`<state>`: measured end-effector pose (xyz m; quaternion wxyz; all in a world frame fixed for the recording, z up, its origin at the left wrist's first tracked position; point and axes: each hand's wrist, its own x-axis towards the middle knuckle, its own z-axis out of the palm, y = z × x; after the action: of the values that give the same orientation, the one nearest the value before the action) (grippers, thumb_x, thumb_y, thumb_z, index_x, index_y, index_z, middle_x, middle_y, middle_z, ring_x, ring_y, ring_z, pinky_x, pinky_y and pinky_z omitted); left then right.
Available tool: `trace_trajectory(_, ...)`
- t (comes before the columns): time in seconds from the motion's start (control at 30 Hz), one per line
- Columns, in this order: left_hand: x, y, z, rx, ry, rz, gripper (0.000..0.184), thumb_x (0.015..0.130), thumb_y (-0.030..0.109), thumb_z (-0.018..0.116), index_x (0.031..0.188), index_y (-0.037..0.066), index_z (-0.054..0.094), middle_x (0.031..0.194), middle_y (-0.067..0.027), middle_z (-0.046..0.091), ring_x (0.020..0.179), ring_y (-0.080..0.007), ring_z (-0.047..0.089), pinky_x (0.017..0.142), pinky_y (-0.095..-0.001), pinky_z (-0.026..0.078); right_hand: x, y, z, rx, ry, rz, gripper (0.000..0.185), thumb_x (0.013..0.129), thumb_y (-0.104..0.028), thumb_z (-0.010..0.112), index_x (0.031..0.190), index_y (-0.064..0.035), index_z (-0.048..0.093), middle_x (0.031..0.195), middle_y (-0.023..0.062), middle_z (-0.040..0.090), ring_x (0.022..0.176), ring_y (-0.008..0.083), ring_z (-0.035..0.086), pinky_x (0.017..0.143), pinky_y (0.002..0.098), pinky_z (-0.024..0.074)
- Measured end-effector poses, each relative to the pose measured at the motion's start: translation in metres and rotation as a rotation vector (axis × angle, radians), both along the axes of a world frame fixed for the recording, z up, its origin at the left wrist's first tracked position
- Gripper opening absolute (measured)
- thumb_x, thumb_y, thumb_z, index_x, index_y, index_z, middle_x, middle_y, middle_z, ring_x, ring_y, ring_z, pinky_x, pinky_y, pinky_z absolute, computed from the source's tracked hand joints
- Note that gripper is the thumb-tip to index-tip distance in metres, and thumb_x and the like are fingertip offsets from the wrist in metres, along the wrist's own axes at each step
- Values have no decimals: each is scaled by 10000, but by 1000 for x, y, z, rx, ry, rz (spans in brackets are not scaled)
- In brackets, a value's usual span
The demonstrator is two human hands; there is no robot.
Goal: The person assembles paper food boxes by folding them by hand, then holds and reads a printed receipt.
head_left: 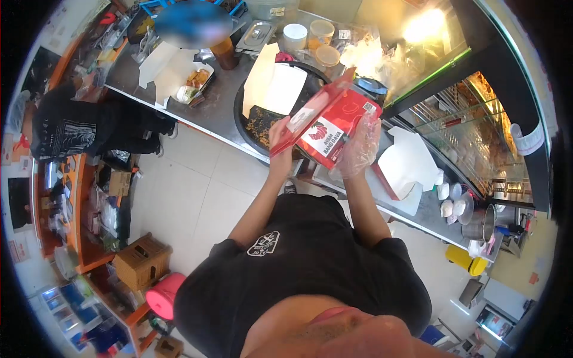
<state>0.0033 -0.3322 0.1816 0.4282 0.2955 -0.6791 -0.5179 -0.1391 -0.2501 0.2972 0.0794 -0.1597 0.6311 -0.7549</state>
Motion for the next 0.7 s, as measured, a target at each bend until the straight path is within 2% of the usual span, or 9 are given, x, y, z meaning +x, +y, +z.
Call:
trace_trajectory(0.03, 1, -2, -11, 8, 26, 14, 659, 974, 225, 581, 1529, 66, 264, 1434, -155, 385, 1307, -261, 440, 1073, -373, 390, 4, -1, 0, 7, -40, -34, 447, 1043, -301, 489, 1344, 29, 479, 1220, 108, 606, 1092, 150, 588, 939, 278, 459)
trace_trajectory(0.13, 7, 15, 6, 481, 347, -107, 722, 966, 266, 615, 1542, 84, 220, 1498, -149, 341, 1350, -256, 413, 1066, -389, 413, 0, -8, -2, -283, -246, -4, 302, 1047, -279, 501, 1243, -50, 510, 1165, 50, 610, 1013, 101, 580, 877, 279, 498)
trace_trajectory(0.17, 8, 19, -3, 636, 452, -259, 821, 950, 485, 584, 1552, 106, 173, 1563, -138, 275, 1377, -290, 395, 1078, -456, 415, 0, -6, 4, -345, -365, 140, 308, 1048, -285, 498, 1255, -57, 508, 1165, 49, 610, 1016, 107, 584, 878, 286, 504)
trace_trajectory(0.27, 17, 15, -25, 1144, 859, -775, 900, 915, 697, 443, 1552, 118, 178, 1568, -131, 286, 1375, -341, 396, 1089, -524, 398, 5, 2, 25, -424, -601, 453, 322, 1047, -306, 490, 1274, -77, 508, 1160, 46, 612, 1021, 120, 596, 875, 302, 518)
trace_trajectory(0.37, 44, 0, -88, 904, 672, -446, 964, 869, 796, 369, 1528, 102, 256, 1531, -158, 362, 1357, -395, 406, 1103, -597, 346, 12, 3, 31, -206, -482, 372, 293, 1049, -305, 490, 1230, -79, 540, 1125, 43, 626, 1017, 109, 595, 862, 292, 516)
trace_trajectory(0.4, 58, -6, -70, 1097, 833, -483, 944, 877, 779, 389, 1521, 97, 282, 1520, -160, 380, 1350, -395, 416, 1104, -597, 345, 8, 7, 19, -148, -387, 382, 282, 1048, -294, 496, 1222, -77, 546, 1121, 42, 627, 1013, 104, 591, 863, 288, 512)
trace_trajectory(0.47, 74, -19, -21, 1125, 922, -653, 848, 914, 706, 422, 1490, 88, 355, 1476, -165, 442, 1332, -396, 441, 1099, -584, 366, -3, 19, -18, -29, -198, 402, 261, 1045, -272, 508, 1207, -73, 557, 1112, 41, 629, 1007, 94, 583, 866, 280, 502)
trace_trajectory(0.5, 86, -26, -32, 1170, 946, -626, 822, 901, 681, 486, 1466, 89, 403, 1457, -173, 466, 1336, -393, 441, 1082, -568, 403, 4, 23, 1, -31, -274, 404, 239, 1038, -217, 522, 1214, -58, 556, 1129, 37, 628, 1009, 80, 570, 866, 264, 487)
trace_trajectory(0.7, 115, -34, -5, 942, 540, -514, 965, 777, 548, 750, 1466, 3, 351, 1353, -141, 561, 1171, -272, 606, 970, -435, 526, 10, 37, 0, 174, 23, 476, 113, 1015, -164, 548, 1065, -69, 583, 981, -9, 598, 864, 52, 525, 755, 231, 456)
